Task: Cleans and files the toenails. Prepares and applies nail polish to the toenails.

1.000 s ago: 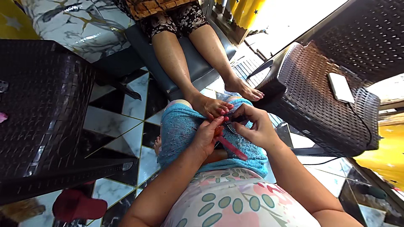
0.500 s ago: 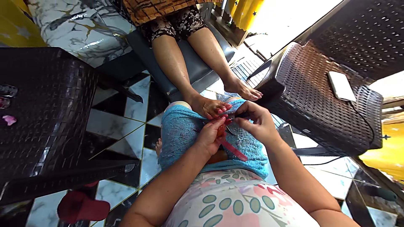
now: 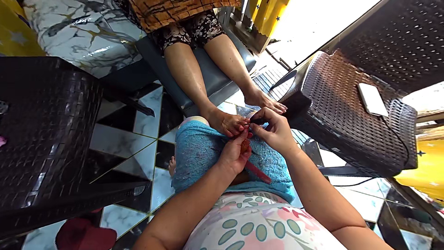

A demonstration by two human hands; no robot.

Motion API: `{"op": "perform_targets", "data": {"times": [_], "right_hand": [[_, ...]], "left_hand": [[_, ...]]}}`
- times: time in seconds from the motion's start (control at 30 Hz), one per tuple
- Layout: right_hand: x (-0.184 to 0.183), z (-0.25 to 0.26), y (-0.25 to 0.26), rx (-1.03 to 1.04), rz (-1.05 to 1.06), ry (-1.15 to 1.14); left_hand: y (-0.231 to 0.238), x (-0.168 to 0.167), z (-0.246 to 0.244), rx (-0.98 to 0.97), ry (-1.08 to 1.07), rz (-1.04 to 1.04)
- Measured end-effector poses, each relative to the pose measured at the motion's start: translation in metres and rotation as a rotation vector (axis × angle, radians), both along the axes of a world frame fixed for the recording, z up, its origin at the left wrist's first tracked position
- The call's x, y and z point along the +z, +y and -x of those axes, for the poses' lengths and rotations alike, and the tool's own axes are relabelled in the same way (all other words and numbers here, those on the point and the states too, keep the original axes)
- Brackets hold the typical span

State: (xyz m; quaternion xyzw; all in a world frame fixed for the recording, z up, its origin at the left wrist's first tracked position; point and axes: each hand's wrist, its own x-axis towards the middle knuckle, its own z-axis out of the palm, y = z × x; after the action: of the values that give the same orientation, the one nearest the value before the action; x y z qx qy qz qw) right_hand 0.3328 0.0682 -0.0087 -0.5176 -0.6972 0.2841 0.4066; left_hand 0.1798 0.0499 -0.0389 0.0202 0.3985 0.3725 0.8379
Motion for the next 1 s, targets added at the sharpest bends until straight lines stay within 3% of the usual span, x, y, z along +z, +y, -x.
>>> {"op": "perform_targets", "data": {"times": [0.17,0.73,1.0], "right_hand": [[0.0,0.003,-0.002,-0.035,-0.019,-0.082],[-0.002,0.0,-0.006,-0.061,0.012,0.119],[-0.01,0.006,-0.007,-0.063,-0.164,-0.077]], "left_hand": [[0.001,0.0,0.001,0.003,-0.012,0.007],[0.001,0.002,0.002,0.016,-0.003,0.027],[0.004,0.003,-0.003,0.025,0.029,0.038]]}}
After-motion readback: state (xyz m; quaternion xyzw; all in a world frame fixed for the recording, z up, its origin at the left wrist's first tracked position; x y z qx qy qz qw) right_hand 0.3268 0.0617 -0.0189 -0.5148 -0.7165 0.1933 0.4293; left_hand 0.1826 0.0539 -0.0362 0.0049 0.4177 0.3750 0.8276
